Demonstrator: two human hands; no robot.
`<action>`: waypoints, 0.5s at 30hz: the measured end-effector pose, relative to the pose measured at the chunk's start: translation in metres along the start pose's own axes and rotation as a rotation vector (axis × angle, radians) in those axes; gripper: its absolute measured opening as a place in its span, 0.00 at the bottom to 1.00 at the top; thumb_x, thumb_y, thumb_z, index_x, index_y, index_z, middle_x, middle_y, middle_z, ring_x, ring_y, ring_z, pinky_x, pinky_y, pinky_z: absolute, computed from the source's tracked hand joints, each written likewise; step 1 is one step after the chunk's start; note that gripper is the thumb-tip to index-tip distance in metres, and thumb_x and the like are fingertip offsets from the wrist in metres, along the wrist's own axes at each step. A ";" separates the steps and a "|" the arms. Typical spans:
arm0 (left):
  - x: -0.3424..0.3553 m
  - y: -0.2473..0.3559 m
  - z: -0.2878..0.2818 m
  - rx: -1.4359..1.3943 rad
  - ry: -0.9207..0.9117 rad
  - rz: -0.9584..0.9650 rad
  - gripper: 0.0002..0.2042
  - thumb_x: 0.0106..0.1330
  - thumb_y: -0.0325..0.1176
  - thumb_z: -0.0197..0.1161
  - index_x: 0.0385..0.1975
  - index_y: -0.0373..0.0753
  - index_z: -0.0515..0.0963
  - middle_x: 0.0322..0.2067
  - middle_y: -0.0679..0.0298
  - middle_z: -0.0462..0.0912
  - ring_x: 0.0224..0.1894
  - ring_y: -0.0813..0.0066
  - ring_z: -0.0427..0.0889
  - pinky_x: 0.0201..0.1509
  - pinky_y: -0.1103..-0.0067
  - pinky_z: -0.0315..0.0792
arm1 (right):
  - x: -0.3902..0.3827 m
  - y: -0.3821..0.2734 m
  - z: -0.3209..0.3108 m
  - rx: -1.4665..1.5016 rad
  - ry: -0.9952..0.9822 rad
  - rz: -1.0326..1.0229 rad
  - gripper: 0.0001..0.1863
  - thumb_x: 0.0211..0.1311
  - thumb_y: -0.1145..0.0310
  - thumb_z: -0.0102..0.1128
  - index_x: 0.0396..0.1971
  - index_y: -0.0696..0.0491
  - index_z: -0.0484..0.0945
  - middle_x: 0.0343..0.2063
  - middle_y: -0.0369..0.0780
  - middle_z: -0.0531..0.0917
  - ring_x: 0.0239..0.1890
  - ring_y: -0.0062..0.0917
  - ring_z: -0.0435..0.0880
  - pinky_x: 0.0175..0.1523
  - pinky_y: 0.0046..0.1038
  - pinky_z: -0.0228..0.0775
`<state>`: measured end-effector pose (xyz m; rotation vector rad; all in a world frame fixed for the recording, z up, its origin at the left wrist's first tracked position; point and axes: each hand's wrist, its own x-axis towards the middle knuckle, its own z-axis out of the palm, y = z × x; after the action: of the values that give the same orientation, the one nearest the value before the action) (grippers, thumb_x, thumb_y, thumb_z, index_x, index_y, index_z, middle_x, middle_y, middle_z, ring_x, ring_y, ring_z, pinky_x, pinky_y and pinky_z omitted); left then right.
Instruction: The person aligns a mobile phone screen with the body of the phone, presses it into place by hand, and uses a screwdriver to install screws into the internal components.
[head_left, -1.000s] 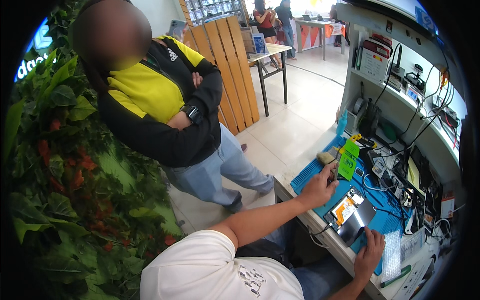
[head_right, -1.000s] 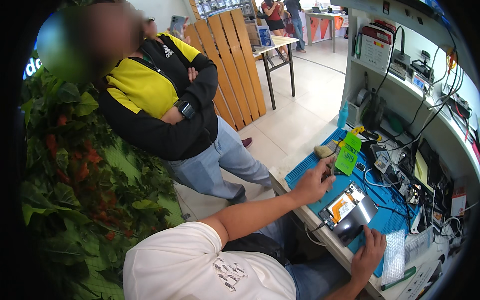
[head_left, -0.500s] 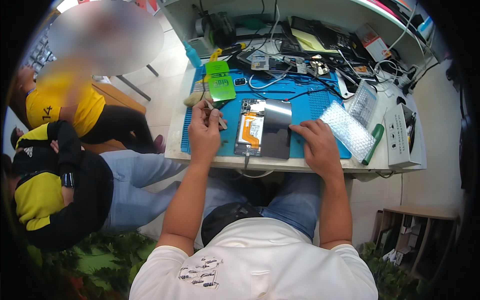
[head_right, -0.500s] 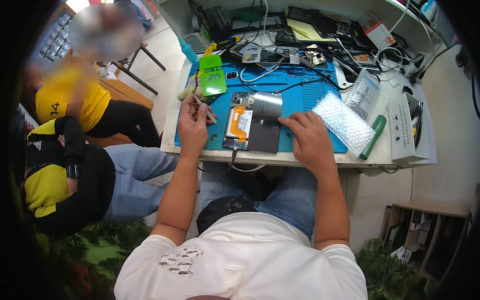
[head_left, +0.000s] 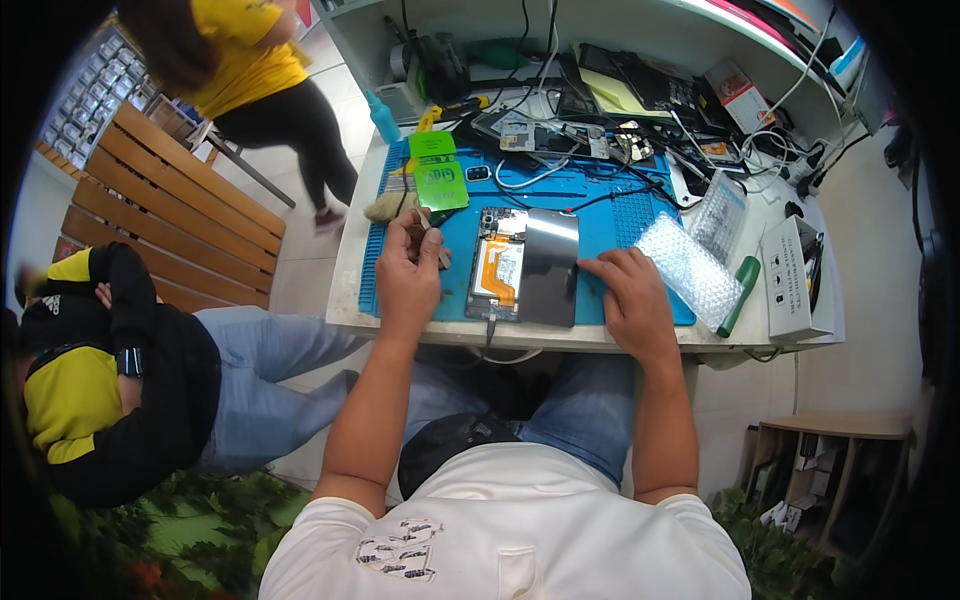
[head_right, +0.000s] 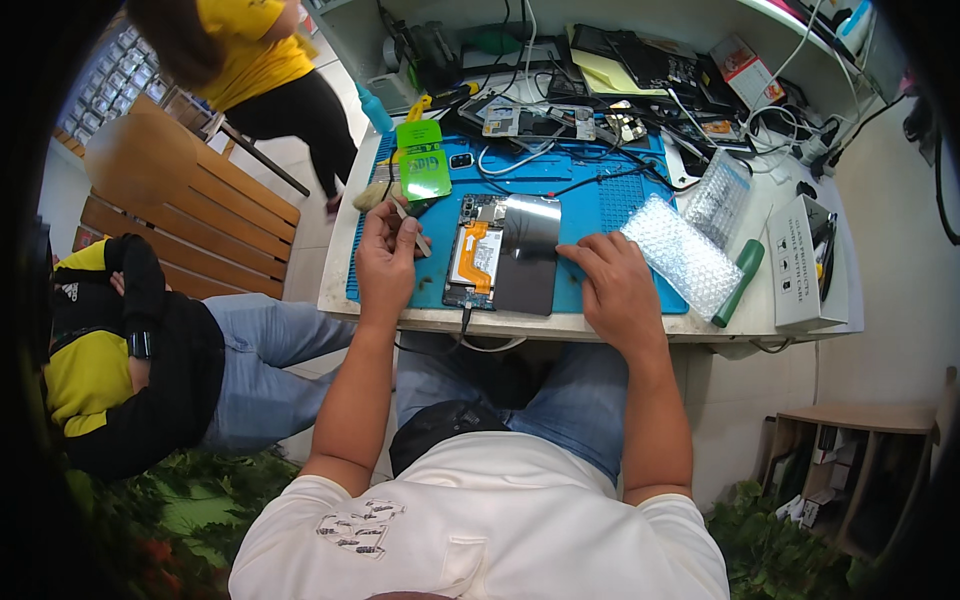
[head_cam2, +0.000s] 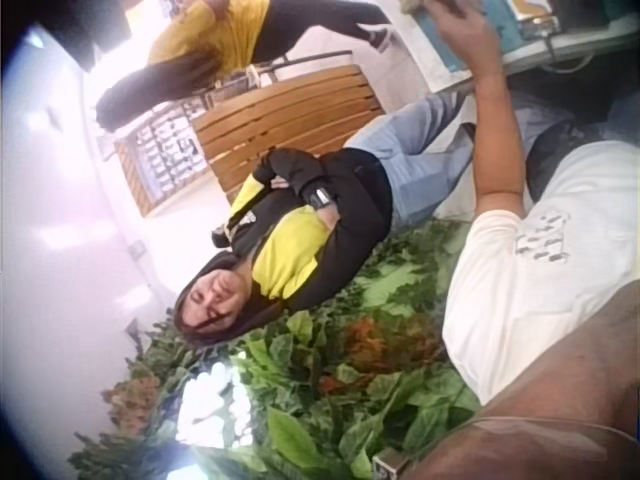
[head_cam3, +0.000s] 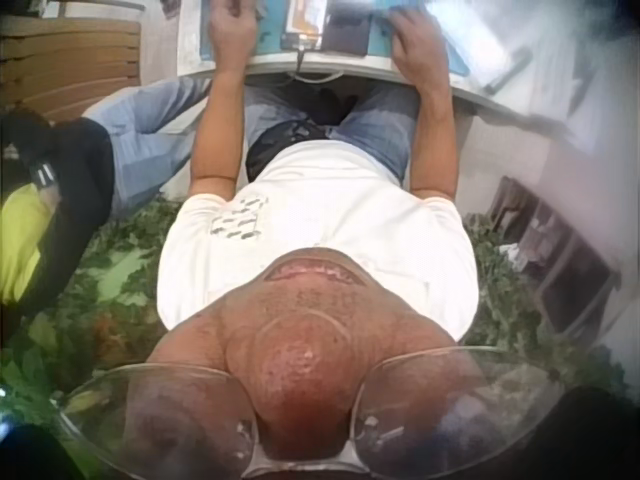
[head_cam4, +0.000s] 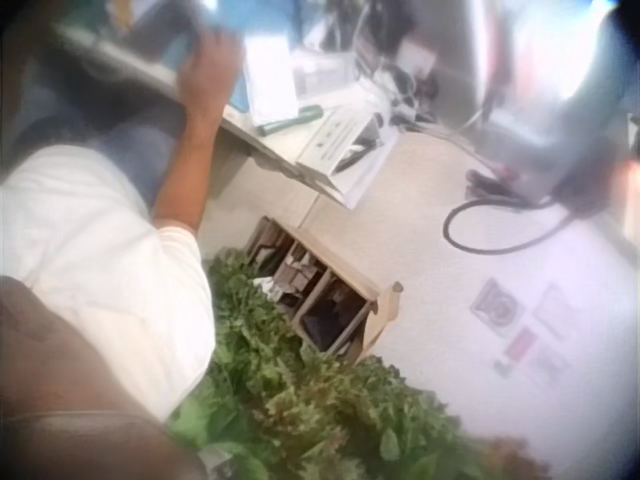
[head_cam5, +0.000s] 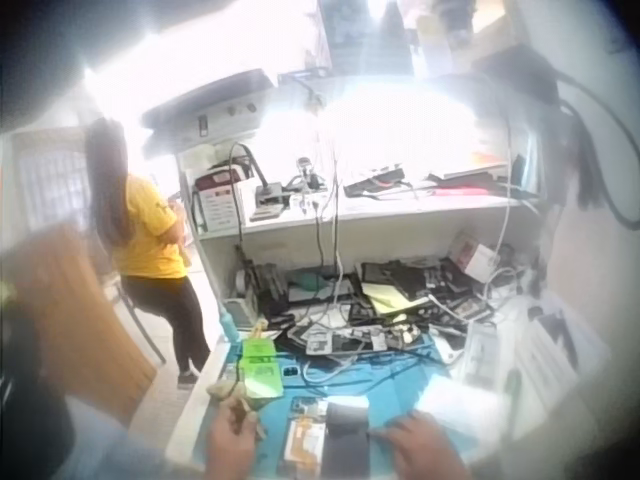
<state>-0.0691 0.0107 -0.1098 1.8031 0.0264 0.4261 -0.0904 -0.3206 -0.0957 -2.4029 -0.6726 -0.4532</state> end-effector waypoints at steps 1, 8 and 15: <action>0.000 0.000 0.001 0.001 0.006 0.002 0.17 0.87 0.31 0.65 0.68 0.31 0.76 0.43 0.62 0.87 0.40 0.79 0.89 0.46 0.79 0.85 | 0.000 0.000 0.000 0.003 -0.002 0.004 0.27 0.57 0.83 0.60 0.57 0.52 0.89 0.49 0.43 0.87 0.54 0.42 0.83 0.62 0.45 0.74; -0.003 0.004 0.003 0.059 0.015 0.034 0.16 0.86 0.29 0.66 0.66 0.30 0.77 0.44 0.62 0.88 0.41 0.79 0.89 0.48 0.79 0.85 | -0.001 0.004 0.001 0.018 0.024 -0.016 0.27 0.57 0.84 0.60 0.56 0.52 0.89 0.49 0.43 0.87 0.53 0.43 0.83 0.61 0.45 0.74; -0.011 0.021 -0.007 -0.030 -0.048 0.088 0.15 0.83 0.30 0.70 0.62 0.31 0.79 0.44 0.62 0.90 0.44 0.79 0.89 0.50 0.79 0.85 | 0.000 0.006 0.003 0.063 0.044 -0.014 0.25 0.57 0.85 0.58 0.53 0.54 0.90 0.46 0.44 0.87 0.51 0.43 0.84 0.60 0.45 0.75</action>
<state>-0.0858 0.0090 -0.0912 1.7887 -0.0930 0.4435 -0.0864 -0.3232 -0.1011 -2.3235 -0.6744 -0.4824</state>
